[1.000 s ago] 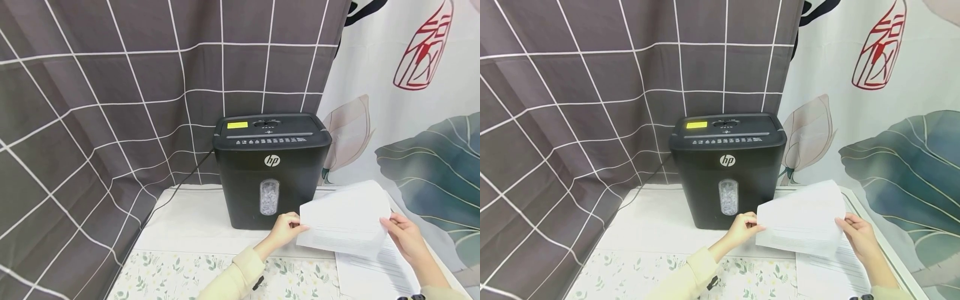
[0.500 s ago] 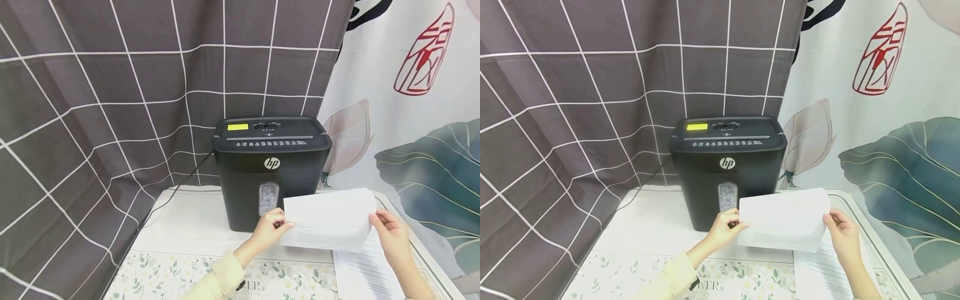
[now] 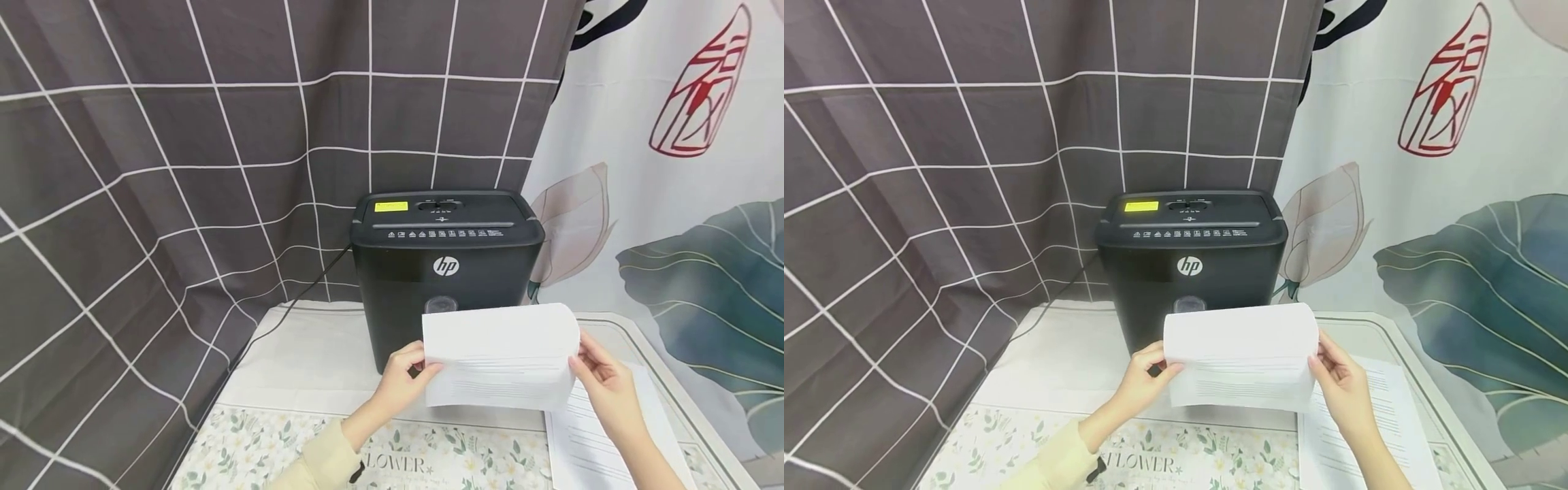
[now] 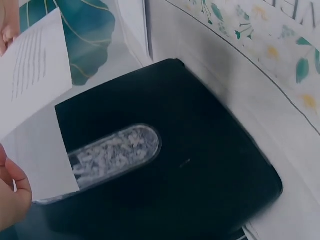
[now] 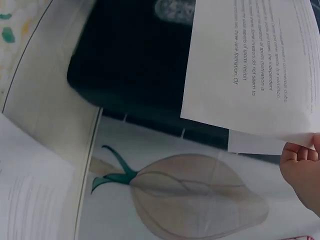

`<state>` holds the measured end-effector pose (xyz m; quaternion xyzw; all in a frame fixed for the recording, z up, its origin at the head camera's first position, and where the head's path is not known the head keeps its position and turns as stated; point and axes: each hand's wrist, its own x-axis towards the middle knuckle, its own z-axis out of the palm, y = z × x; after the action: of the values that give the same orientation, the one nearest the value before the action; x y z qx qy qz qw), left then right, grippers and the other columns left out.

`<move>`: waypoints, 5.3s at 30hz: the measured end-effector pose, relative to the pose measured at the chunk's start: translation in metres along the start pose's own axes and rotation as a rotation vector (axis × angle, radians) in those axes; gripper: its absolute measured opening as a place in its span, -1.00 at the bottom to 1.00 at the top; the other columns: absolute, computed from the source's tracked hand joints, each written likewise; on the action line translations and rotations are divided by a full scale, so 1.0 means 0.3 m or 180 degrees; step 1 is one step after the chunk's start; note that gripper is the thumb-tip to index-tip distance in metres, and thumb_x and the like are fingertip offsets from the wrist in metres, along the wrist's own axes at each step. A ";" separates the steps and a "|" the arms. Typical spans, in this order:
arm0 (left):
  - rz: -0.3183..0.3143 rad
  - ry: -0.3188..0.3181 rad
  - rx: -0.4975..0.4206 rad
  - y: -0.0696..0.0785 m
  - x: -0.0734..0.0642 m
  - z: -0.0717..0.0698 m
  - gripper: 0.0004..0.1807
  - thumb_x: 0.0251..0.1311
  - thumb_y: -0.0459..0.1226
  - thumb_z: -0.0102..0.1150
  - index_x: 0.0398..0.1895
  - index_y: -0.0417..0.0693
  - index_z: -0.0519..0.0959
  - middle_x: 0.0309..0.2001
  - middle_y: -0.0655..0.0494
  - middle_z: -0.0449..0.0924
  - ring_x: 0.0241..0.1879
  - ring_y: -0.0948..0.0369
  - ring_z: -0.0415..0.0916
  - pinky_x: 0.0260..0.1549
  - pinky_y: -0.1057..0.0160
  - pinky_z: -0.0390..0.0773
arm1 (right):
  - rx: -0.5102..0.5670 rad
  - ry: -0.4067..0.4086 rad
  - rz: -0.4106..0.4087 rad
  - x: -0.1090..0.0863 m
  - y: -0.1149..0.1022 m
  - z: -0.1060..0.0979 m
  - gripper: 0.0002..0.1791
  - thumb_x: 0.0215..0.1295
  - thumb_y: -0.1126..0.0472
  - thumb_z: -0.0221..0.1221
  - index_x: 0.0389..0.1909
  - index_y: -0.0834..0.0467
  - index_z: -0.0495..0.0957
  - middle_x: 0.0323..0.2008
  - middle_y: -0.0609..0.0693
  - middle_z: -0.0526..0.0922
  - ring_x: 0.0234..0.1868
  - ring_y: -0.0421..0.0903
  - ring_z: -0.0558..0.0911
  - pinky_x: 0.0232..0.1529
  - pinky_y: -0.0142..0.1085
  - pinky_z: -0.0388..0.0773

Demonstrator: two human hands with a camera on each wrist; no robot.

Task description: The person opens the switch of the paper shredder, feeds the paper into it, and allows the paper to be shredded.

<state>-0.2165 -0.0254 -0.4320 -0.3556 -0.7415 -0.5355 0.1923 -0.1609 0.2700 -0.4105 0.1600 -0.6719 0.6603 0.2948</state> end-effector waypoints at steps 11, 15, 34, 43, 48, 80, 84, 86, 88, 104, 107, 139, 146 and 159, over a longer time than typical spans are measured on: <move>-0.0057 0.0223 0.0154 0.020 0.004 -0.110 -0.86 0.09 -0.40 0.25 -0.26 -0.25 0.66 -0.31 -0.02 0.63 -0.41 0.30 0.42 -0.37 0.40 0.50 | -0.1256 0.0056 0.0306 0.045 -0.031 0.071 -0.86 0.18 0.46 0.18 -0.34 0.16 0.61 -0.38 -0.49 0.60 -0.36 -0.50 0.58 -0.28 -0.68 0.47; -0.0017 0.0278 0.0294 0.027 0.012 -0.155 -0.82 0.06 -0.42 0.26 -0.23 -0.25 0.66 -0.28 -0.02 0.63 -0.41 0.30 0.42 -0.39 0.41 0.48 | -0.1329 -0.0043 -0.0043 0.075 -0.041 0.098 -0.92 0.10 0.58 0.16 -0.37 0.42 0.56 -0.41 -0.51 0.58 -0.39 -0.54 0.57 -0.33 -0.70 0.45; 0.0873 0.0880 0.1298 0.234 0.209 -0.391 -0.87 -0.18 -0.35 0.45 -0.62 -0.19 0.64 -0.54 0.05 0.63 -0.49 0.21 0.48 -0.44 0.37 0.46 | -0.0772 -0.0371 -0.0947 0.286 -0.258 0.173 -0.64 0.06 0.61 0.18 -0.44 0.04 0.64 -0.50 -0.35 0.64 -0.58 -0.41 0.44 -0.61 -0.58 0.26; 0.1518 0.0423 0.1274 0.320 0.367 -0.500 -0.87 -0.16 -0.44 0.42 -0.65 -0.24 0.60 -0.59 0.01 0.59 -0.52 0.21 0.40 -0.46 0.40 0.38 | -0.0865 -0.0230 -0.1003 0.439 -0.389 0.183 -0.77 0.12 0.47 0.24 -0.43 0.04 0.65 -0.51 -0.35 0.65 -0.55 -0.44 0.54 -0.46 -0.67 0.43; 0.1641 0.0270 0.1406 0.375 0.426 -0.561 -0.88 -0.07 -0.45 0.37 -0.63 -0.25 0.59 -0.62 0.00 0.56 -0.55 0.25 0.36 -0.49 0.43 0.34 | -0.1091 -0.0356 -0.0999 0.509 -0.462 0.199 -0.84 0.14 0.43 0.24 -0.35 0.11 0.65 -0.46 -0.34 0.65 -0.49 -0.41 0.56 -0.35 -0.66 0.48; -0.1189 -0.0091 -0.0127 0.283 0.623 -0.569 -0.70 0.18 -0.26 0.23 -0.09 -0.28 0.63 -0.27 0.08 0.73 -0.31 0.29 0.49 -0.29 0.29 0.36 | 0.0323 -0.0900 0.0798 0.672 -0.452 0.242 -0.91 0.24 0.25 0.20 -0.41 0.13 0.65 -0.38 -0.12 0.70 -0.40 -0.24 0.62 -0.36 -0.49 0.53; -0.0925 0.0177 -0.0216 0.291 0.635 -0.568 -0.72 0.18 -0.29 0.23 -0.15 -0.35 0.63 -0.34 0.17 0.71 -0.30 0.32 0.55 -0.21 0.34 0.46 | 0.0324 -0.1059 0.0406 0.678 -0.459 0.226 -0.88 0.21 0.40 0.17 -0.44 0.18 0.65 -0.48 -0.09 0.68 -0.48 -0.23 0.56 -0.43 -0.47 0.45; -0.0747 0.0341 -0.0219 0.292 0.642 -0.564 -0.73 0.16 -0.31 0.25 -0.19 -0.40 0.62 -0.43 0.26 0.69 -0.34 0.35 0.55 -0.22 0.36 0.48 | 0.0257 -0.1175 0.0284 0.685 -0.462 0.217 -0.88 0.19 0.44 0.18 -0.42 0.20 0.65 -0.49 -0.08 0.68 -0.49 -0.22 0.56 -0.44 -0.46 0.44; -0.0566 0.0514 -0.0197 0.293 0.648 -0.558 -0.73 0.12 -0.34 0.27 -0.22 -0.44 0.62 -0.51 0.38 0.64 -0.41 0.38 0.52 -0.28 0.40 0.49 | 0.0087 -0.1312 0.0218 0.691 -0.463 0.208 -0.88 0.16 0.45 0.20 -0.41 0.20 0.65 -0.50 -0.09 0.68 -0.50 -0.22 0.56 -0.44 -0.47 0.45; -0.0177 0.0186 0.0666 0.249 0.675 -0.570 -0.82 0.07 -0.37 0.31 -0.30 -0.35 0.66 -0.35 -0.19 0.63 -0.51 0.28 0.39 -0.52 0.47 0.33 | -0.1210 -0.0740 -0.0330 0.729 -0.425 0.227 -0.76 0.13 0.43 0.23 -0.43 -0.01 0.60 -0.54 -0.39 0.61 -0.57 -0.39 0.51 -0.49 -0.63 0.40; -0.0146 0.0196 0.0921 0.230 0.677 -0.579 -0.84 0.03 -0.35 0.35 -0.40 -0.32 0.65 -0.45 -0.06 0.55 -0.53 0.23 0.32 -0.55 0.45 0.25 | -0.1436 -0.0683 -0.0453 0.737 -0.401 0.232 -0.80 0.10 0.44 0.26 -0.45 0.04 0.59 -0.56 -0.45 0.57 -0.58 -0.42 0.48 -0.53 -0.63 0.35; -0.0680 -0.0511 0.1688 0.040 0.731 -0.547 -0.76 0.05 -0.21 0.36 -0.44 -0.27 0.68 -0.46 -0.11 0.67 -0.50 0.20 0.39 -0.49 0.39 0.30 | -0.2570 -0.0865 -0.0588 0.805 -0.189 0.245 -0.86 0.12 0.37 0.28 -0.45 0.40 0.58 -0.54 0.23 0.58 -0.61 -0.30 0.31 -0.58 -0.53 0.22; -0.0806 -0.0657 0.1864 0.045 0.727 -0.536 -0.76 0.06 -0.21 0.35 -0.45 -0.28 0.68 -0.41 -0.13 0.69 -0.46 0.17 0.42 -0.46 0.38 0.30 | -0.2631 -0.0976 -0.0398 0.805 -0.193 0.248 -0.84 0.10 0.34 0.30 -0.46 0.40 0.59 -0.59 0.17 0.56 -0.62 -0.26 0.32 -0.60 -0.48 0.22; -0.0913 -0.0836 0.2051 0.038 0.737 -0.525 -0.75 0.07 -0.20 0.34 -0.50 -0.25 0.66 -0.53 -0.05 0.62 -0.50 0.21 0.34 -0.49 0.38 0.24 | -0.2744 -0.1291 -0.0178 0.810 -0.199 0.242 -0.81 0.07 0.30 0.33 -0.52 0.37 0.58 -0.68 0.00 0.52 -0.63 -0.24 0.32 -0.59 -0.43 0.19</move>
<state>-0.3719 -0.0991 -0.2217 -0.2351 -0.9325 -0.2461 0.1206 -0.3266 0.2365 -0.2121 0.1668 -0.9240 0.2687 0.2149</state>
